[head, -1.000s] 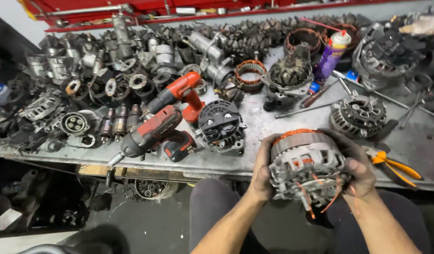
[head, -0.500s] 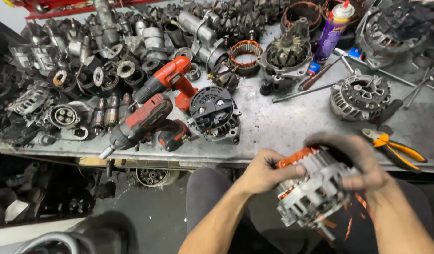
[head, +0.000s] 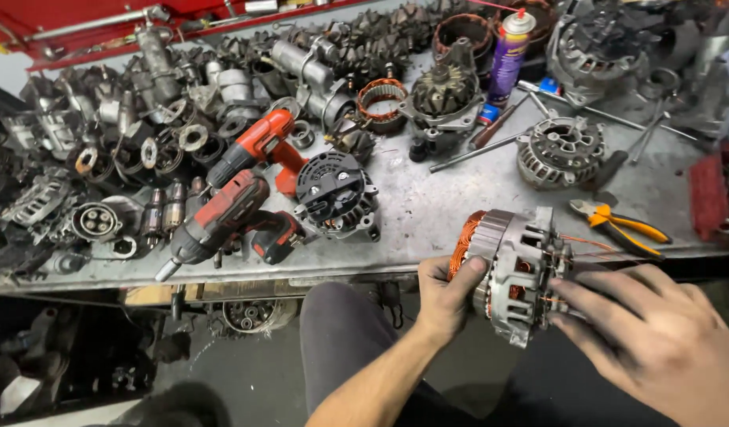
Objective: The person holds a disassembled alternator, manipulating the copper windings and internal components with their hands. They then use pliers to adjust or remove small parts from the alternator housing while seated at a workbench.
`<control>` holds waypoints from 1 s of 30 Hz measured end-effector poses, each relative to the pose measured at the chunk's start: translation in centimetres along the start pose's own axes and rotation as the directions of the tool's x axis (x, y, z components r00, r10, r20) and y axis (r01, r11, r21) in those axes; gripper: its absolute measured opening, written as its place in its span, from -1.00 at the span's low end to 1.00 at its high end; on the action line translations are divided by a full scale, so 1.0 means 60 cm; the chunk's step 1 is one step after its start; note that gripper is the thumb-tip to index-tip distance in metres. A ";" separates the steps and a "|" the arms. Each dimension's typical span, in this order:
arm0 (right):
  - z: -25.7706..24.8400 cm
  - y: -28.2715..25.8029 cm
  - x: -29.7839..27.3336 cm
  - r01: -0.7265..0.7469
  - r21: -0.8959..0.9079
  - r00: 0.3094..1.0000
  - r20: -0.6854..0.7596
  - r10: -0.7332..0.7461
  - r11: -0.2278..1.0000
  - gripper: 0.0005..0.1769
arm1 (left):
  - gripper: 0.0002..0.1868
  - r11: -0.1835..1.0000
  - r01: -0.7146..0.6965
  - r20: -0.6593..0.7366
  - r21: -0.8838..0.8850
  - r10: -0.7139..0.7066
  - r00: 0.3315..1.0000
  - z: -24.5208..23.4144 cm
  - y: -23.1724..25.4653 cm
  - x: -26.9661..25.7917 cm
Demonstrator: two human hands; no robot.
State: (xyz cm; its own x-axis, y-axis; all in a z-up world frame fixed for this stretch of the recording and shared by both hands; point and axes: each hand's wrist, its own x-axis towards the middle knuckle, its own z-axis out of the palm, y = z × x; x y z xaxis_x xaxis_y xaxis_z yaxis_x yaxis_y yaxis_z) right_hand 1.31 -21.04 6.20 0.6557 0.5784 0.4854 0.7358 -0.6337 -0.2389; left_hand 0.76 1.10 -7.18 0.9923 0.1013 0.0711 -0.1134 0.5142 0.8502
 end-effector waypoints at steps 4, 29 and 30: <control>0.005 0.001 -0.017 0.109 -0.401 0.992 0.099 -0.076 0.909 -0.58 | -0.66 0.999 0.034 -0.034 0.023 -0.033 0.999 0.016 -0.012 -0.004; -0.002 0.160 -0.043 0.474 -0.074 0.698 0.638 -0.324 0.877 -0.70 | -0.72 0.924 0.351 0.150 -0.153 -0.329 0.932 0.021 -0.003 -0.002; -0.001 0.158 -0.042 0.493 -0.076 0.700 0.626 -0.343 0.867 -0.70 | -0.72 0.913 0.398 0.162 -0.093 -0.380 0.911 0.022 0.004 0.000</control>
State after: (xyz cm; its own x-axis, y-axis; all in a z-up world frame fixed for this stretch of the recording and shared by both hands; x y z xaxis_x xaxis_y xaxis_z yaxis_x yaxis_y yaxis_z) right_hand 6.62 -28.55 2.75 0.3122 0.9442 -0.1049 0.9482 -0.3029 0.0962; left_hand 0.82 0.09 -6.30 0.9548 -0.2410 -0.1739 0.2863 0.5889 0.7558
